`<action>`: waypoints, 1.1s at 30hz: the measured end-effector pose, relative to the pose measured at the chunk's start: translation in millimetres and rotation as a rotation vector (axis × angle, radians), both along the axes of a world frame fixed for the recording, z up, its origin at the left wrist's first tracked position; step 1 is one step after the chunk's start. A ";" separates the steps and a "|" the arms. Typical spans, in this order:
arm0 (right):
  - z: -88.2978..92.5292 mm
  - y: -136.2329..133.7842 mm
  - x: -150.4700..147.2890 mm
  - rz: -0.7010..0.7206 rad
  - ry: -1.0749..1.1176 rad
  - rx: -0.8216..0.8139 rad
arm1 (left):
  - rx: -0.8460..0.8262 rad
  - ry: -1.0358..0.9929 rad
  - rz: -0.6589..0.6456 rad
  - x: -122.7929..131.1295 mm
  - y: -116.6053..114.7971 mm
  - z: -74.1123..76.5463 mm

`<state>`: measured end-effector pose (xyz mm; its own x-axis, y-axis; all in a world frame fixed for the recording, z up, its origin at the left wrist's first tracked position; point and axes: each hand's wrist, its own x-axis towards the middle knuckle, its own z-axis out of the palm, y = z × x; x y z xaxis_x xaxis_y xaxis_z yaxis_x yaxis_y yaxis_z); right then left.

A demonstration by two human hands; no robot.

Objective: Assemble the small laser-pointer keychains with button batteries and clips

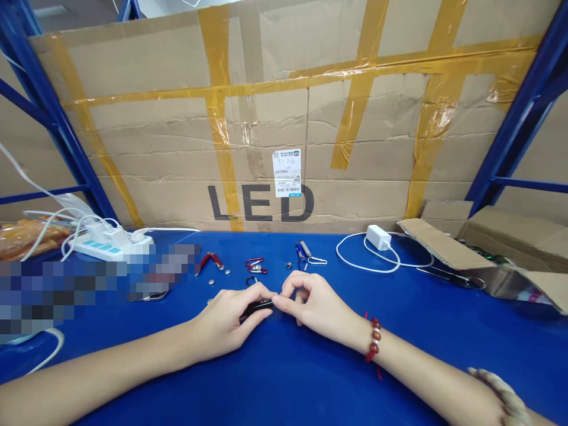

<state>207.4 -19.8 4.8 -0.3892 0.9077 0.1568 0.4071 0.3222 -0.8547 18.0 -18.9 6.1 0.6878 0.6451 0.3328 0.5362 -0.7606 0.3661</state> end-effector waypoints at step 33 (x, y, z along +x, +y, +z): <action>0.8 -0.7 -0.4 0.005 -0.001 -0.010 | -0.002 0.017 -0.005 -0.5 0.2 -0.8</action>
<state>206.9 -20.5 5.5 -0.3937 0.9073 0.1478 0.4061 0.3160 -0.8575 17.5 -18.7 5.2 0.6968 0.6422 0.3195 0.5385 -0.7626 0.3585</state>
